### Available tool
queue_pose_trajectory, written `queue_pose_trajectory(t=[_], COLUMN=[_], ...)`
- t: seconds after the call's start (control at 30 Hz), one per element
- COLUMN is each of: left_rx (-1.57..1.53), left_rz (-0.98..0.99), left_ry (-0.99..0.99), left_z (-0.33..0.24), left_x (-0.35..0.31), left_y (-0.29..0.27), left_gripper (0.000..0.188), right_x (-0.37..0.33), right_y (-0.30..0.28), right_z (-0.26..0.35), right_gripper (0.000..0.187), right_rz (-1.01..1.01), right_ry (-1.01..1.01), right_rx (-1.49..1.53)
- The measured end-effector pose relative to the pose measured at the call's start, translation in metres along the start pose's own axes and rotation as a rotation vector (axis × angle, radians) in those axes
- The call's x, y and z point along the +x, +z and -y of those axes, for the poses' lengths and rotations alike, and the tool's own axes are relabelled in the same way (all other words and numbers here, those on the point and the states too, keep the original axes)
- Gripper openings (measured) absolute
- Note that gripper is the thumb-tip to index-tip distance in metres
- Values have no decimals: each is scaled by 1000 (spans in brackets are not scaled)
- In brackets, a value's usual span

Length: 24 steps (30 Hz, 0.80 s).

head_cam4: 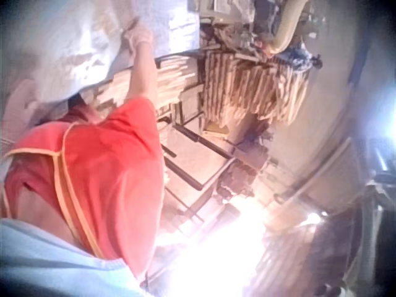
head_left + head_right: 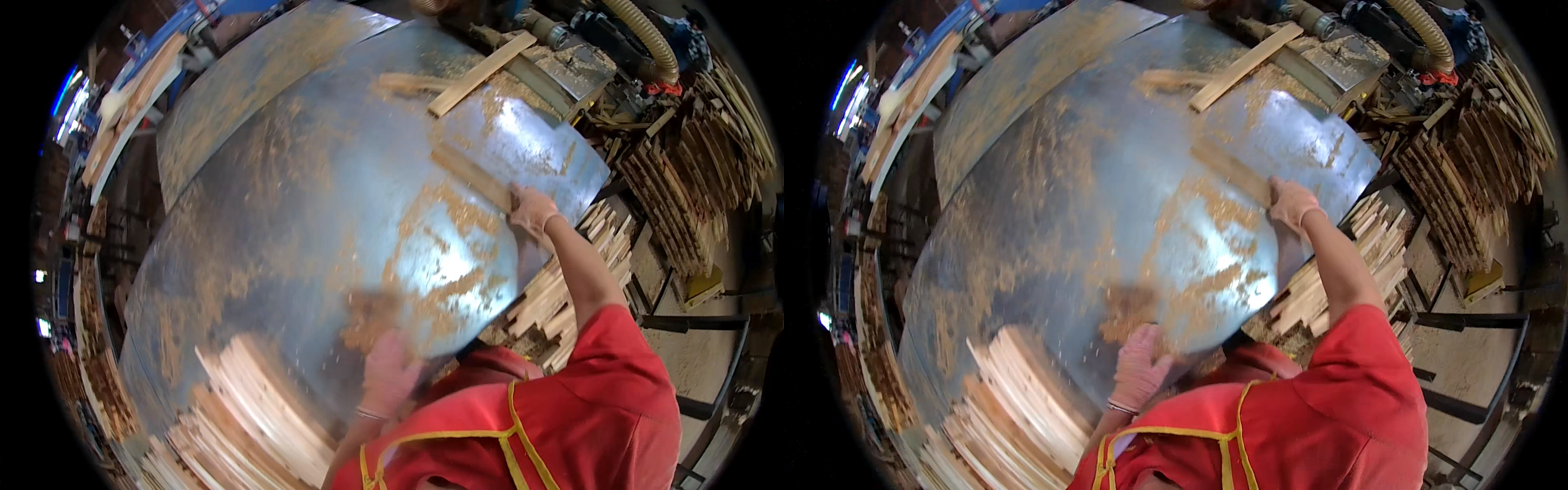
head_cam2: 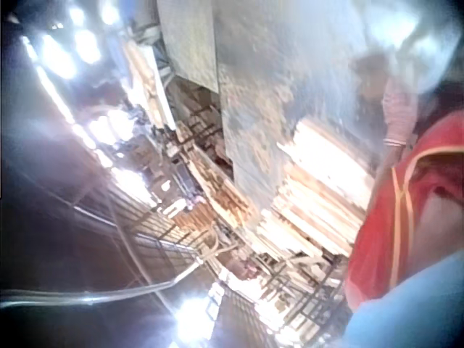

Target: The person picks up thin wooden planks from a pile on the floor and a metal table, then stacks them neatly on a metal rack. The person handles the wood by hand, organizing the pieces into a uniform stack.

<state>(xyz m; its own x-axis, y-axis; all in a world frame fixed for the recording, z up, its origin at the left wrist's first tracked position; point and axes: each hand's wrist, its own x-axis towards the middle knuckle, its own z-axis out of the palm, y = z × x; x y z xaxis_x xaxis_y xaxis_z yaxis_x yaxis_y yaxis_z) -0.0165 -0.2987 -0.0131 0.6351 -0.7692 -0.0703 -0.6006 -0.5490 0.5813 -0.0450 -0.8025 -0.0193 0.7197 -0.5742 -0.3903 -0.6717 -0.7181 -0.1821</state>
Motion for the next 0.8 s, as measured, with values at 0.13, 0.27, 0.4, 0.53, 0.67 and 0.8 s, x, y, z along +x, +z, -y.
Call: queue_pose_trajectory(t=[0.13, 0.27, 0.4, 0.53, 0.67, 0.8], left_rx=[-515, -1618, -1285, -711, -880, -1182], left_rz=[361, 145, -151, -314, -349, -276], left_ry=[-109, -771, -716, -756, -801, -705], left_z=[-75, -73, -40, -20, 20, 8], left_x=[136, 231, 260, 246, 236, 282], left_y=[-13, -2, -25, -55, -61, -69], left_gripper=[60, 61, 59, 56, 51, 52], right_x=[11, 98, 257, 340, 307, 206], right_y=[-28, -43, -78, -105, -101, -61], right_z=[58, 93, 48, 36, 86, 145], right_gripper=[89, 90, 77, 66, 43, 46], right_rz=[150, 141, -312, -427, -166, 485], right_ry=[-126, -321, 135, 250, -127, -263], right_rx=[825, 938, 1632, 1664, 2079, 2061])
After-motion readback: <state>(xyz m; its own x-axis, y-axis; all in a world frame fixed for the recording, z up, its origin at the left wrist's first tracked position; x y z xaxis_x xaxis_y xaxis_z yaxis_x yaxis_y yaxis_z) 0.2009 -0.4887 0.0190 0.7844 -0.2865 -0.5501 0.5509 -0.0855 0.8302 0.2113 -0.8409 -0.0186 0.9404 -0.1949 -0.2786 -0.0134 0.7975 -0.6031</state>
